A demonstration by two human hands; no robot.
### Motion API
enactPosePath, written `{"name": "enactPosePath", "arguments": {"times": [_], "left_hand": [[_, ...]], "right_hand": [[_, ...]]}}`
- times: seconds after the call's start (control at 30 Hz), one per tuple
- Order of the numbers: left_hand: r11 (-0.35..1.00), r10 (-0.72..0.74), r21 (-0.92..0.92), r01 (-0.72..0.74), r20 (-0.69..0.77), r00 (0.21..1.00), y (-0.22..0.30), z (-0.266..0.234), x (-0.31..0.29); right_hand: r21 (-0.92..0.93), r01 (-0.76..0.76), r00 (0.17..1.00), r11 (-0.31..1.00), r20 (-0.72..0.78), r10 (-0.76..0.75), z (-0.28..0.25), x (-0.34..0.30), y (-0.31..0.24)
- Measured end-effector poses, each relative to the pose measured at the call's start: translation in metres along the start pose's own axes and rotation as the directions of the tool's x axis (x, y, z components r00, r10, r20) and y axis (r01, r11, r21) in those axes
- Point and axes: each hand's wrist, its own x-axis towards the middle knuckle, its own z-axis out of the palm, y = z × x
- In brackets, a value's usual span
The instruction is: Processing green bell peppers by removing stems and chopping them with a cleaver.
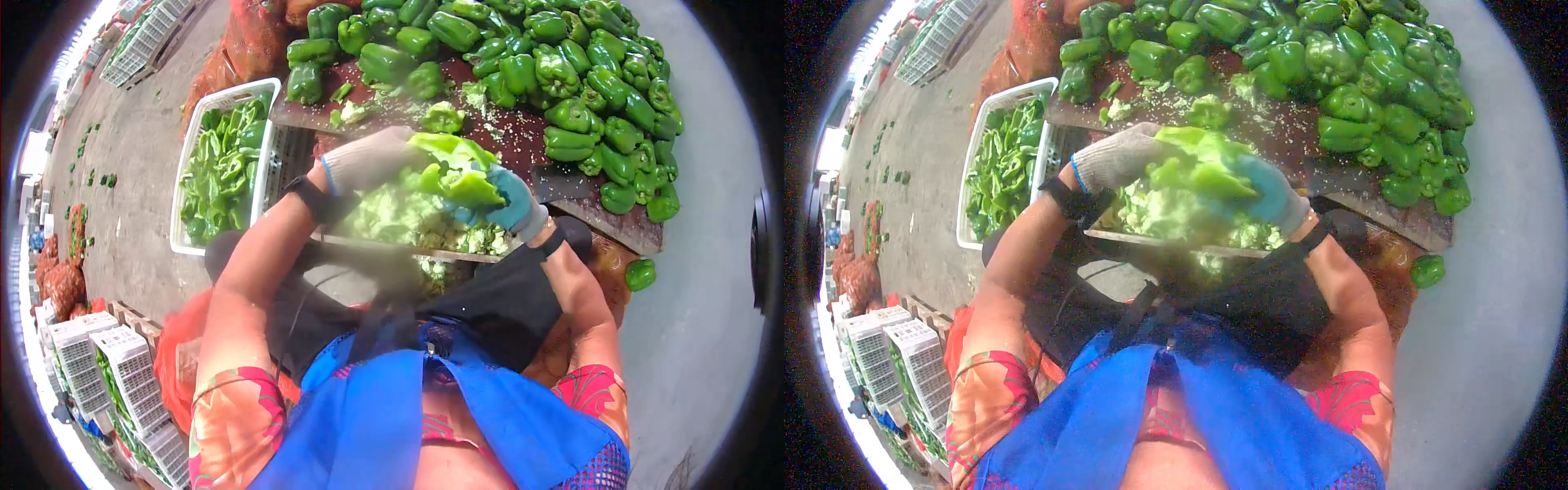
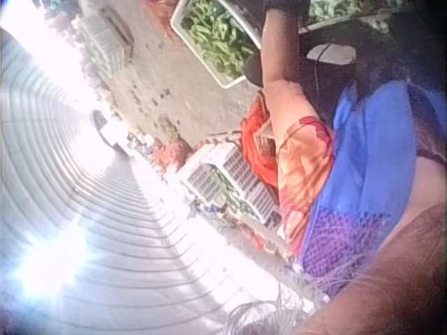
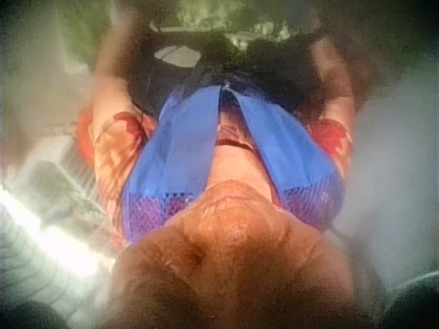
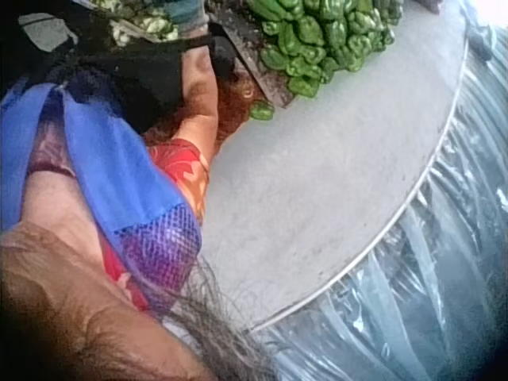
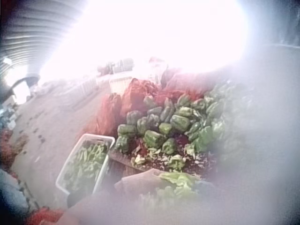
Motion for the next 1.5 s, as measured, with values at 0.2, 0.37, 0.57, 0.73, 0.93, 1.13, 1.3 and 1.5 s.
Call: {"name": "enactPosePath", "arguments": {"times": [0.2,0.37,0.57,0.73,0.93,1.13,1.3,1.5], "left_hand": [[0.955,0.251,0.219,-0.201,-0.231,0.940,-0.033,0.018,0.014],[0.847,0.326,0.526,0.082,-0.635,0.701,-0.033,0.040,0.037],[0.787,-0.079,-0.205,-0.582,-0.969,0.234,-0.004,0.031,0.042],[0.725,0.224,0.080,-0.684,-0.967,0.124,0.005,0.040,0.067],[0.997,0.067,0.054,-0.054,-0.955,0.289,-0.019,0.059,0.112],[0.942,0.178,0.271,0.199,-0.904,0.390,-0.059,0.036,0.089],[0.707,-0.383,-0.656,-0.264,-0.669,0.637,-0.003,0.044,0.059],[0.330,-0.028,-0.764,-0.554,-0.595,0.804,-0.017,0.054,0.035]], "right_hand": [[-0.394,0.492,0.819,0.776,-0.094,-0.566,-0.058,0.026,0.027],[0.030,0.783,0.620,0.622,-0.118,-0.775,-0.011,0.025,-0.022],[-0.403,0.879,0.137,0.257,-0.302,-0.943,0.016,-0.018,-0.055],[-0.924,0.299,-0.182,-0.238,0.190,-0.965,0.058,0.003,-0.068],[-0.910,0.373,-0.071,-0.179,0.165,-0.984,0.037,0.008,-0.087],[-0.124,0.894,0.407,0.431,-0.180,-0.896,-0.010,-0.012,-0.088],[0.117,0.829,0.559,0.547,-0.135,-0.818,-0.010,-0.020,-0.077],[0.221,0.740,0.666,0.635,-0.106,-0.739,-0.021,-0.007,-0.051]]}}
